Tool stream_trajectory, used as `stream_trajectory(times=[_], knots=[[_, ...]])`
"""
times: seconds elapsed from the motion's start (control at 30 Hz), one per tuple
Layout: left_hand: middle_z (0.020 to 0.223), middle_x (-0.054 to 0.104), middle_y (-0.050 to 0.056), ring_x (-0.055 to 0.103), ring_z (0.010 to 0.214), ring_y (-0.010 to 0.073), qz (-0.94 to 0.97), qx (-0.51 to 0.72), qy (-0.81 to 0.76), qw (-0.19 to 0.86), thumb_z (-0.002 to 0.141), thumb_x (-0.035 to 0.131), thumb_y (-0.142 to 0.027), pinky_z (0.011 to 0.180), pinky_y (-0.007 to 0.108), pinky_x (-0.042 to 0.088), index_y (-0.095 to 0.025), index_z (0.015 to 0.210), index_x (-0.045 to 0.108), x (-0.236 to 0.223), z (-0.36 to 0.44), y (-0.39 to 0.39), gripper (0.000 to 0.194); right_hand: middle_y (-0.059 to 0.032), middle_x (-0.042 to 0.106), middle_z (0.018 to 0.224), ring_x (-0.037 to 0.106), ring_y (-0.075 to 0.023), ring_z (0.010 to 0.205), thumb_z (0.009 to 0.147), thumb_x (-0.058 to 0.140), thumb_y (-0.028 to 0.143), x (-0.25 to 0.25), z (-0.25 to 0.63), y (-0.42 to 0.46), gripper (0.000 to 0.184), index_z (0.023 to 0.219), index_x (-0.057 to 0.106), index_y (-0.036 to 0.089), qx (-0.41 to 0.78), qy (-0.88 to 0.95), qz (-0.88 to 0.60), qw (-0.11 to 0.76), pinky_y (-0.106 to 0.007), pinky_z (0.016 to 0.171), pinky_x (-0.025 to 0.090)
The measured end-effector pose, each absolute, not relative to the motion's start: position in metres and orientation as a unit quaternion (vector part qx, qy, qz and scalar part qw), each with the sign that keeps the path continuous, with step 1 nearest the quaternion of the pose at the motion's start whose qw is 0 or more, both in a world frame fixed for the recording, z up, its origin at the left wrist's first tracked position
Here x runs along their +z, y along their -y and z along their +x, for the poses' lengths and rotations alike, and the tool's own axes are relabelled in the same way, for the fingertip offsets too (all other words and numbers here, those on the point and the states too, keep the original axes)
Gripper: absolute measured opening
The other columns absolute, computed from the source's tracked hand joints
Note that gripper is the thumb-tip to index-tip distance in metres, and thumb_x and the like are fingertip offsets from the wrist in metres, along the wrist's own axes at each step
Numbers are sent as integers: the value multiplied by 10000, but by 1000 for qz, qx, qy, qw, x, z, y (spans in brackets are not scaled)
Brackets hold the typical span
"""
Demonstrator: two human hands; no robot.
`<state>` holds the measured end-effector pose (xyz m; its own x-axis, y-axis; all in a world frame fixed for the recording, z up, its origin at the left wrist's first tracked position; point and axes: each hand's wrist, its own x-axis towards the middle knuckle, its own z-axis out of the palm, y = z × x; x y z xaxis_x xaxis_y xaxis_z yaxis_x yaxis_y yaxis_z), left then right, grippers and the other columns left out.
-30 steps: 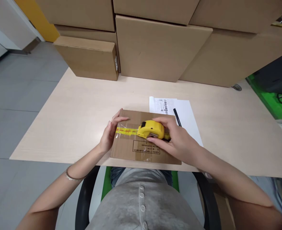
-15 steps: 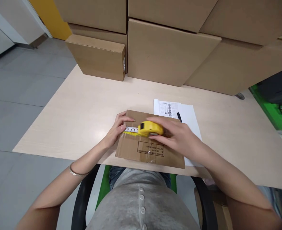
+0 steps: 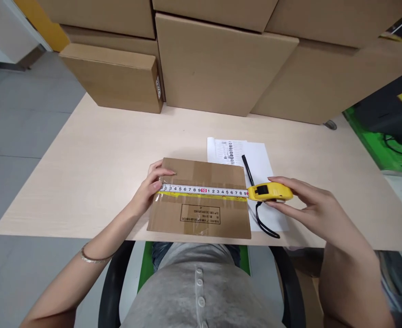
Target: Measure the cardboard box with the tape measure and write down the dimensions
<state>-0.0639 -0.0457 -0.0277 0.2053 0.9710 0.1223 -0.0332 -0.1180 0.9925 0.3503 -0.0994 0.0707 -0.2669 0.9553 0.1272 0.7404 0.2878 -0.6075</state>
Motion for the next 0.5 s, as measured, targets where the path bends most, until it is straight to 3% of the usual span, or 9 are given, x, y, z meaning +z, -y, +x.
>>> stream_trajectory(times=[0.17, 0.3, 0.37, 0.5], knots=[[1406, 581, 85, 420, 1487, 441, 586, 483, -410, 506, 872, 672, -669, 1279, 695, 233, -350, 1089, 806, -26, -64, 45, 409, -12, 757, 1361, 761, -264, 1130, 948, 765, 354, 69, 350, 103, 488, 1423, 661, 395, 224, 770, -544, 247, -357, 766, 683], [1414, 586, 80, 430, 1485, 429, 586, 484, -411, 503, 889, 660, -656, 1278, 682, 248, -356, 1100, 807, -26, -65, 46, 395, -50, 761, 1328, 764, -283, 1093, 928, 783, 423, 65, 351, 103, 533, 1438, 646, 355, 220, 764, -555, 247, -431, 881, 653], [1415, 590, 74, 437, 1479, 418, 588, 483, -407, 505, 887, 667, -646, 1278, 671, 265, -358, 1103, 805, -26, -66, 46, 386, -66, 775, 1252, 765, -291, 1028, 909, 793, 472, 72, 350, 101, 495, 1368, 678, 327, 222, 757, -569, 235, -446, 873, 635], [1432, 592, 73, 435, 1487, 405, 591, 477, -411, 504, 898, 647, -640, 1284, 655, 276, -353, 1135, 799, -26, -67, 46, 402, -49, 757, 1025, 724, -270, 861, 921, 766, 493, 98, 329, 90, 258, 1101, 683, 327, 246, 772, -545, 215, -397, 715, 583]])
